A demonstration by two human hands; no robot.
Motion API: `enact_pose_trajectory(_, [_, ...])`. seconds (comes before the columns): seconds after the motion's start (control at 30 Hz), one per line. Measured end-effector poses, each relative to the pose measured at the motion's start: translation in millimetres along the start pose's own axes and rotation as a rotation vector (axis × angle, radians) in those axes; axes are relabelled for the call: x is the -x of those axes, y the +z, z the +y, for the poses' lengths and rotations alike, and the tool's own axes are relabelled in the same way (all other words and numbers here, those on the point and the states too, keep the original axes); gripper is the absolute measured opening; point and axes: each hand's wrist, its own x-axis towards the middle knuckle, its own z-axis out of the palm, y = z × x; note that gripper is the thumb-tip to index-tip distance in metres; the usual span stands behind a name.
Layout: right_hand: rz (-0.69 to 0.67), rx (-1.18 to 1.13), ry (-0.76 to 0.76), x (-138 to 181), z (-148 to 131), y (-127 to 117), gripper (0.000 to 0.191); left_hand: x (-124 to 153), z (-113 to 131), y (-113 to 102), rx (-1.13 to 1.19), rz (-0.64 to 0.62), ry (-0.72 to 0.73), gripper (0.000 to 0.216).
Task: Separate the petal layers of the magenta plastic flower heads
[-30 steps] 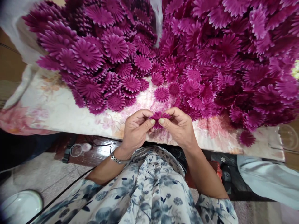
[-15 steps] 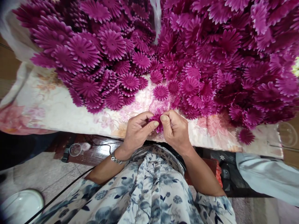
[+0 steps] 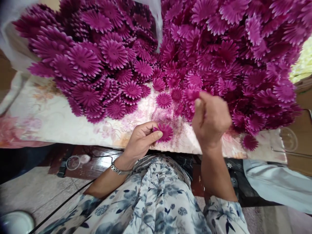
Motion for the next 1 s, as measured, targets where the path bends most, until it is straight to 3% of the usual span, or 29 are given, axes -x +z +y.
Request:
enact_pose_trajectory(0.1, [-0.094, 0.171, 0.074, -18, 32, -5, 0.048, -3, -2, 1, 0.085, 0.073, -0.025, 0.026])
enact_pose_trajectory(0.17, [-0.082, 0.194, 0.046, -21, 34, -8, 0.061, -4, -3, 3, 0.118, 0.111, -0.02, 0.025])
enact_pose_trajectory(0.2, [-0.067, 0.138, 0.02, -18, 28, -10, 0.058, -5, -3, 3, 0.127, 0.125, -0.013, 0.024])
enact_pose_trajectory(0.27, [-0.114, -0.123, 0.005, -7, 4, -11, 0.039, -5, -5, 3, 0.134, 0.139, 0.0, 0.022])
enact_pose_trajectory(0.3, [-0.224, -0.314, 0.013, 0, -10, -11, 0.032, -5, -6, 3, 0.125, 0.141, 0.014, 0.022])
enact_pose_trajectory(0.4, [-0.58, -0.786, 0.297, 22, -42, -9, 0.027, -5, -7, 3, 0.025, 0.152, 0.123, 0.021])
enact_pose_trajectory(0.47, [-0.679, -1.011, 0.516, 32, -50, -7, 0.026, -4, -6, 4, -0.085, 0.177, 0.218, 0.018])
enact_pose_trajectory(0.6, [-0.685, -1.22, 0.717, 40, -48, -5, 0.031, -2, -1, 6, -0.247, 0.214, 0.298, 0.017])
enact_pose_trajectory(0.7, [-0.658, -1.279, 0.791, 42, -50, -5, 0.022, -1, -2, 6, -0.238, 0.156, 0.264, 0.023])
enact_pose_trajectory(0.87, [-0.591, -1.349, 0.823, 49, -54, -4, 0.015, 0, -7, 2, -0.155, 0.083, 0.195, 0.036])
enact_pose_trajectory(1.0, [-0.501, -1.181, 0.778, 53, -55, -4, 0.017, 0, -6, 2, -0.129, 0.013, 0.152, 0.038])
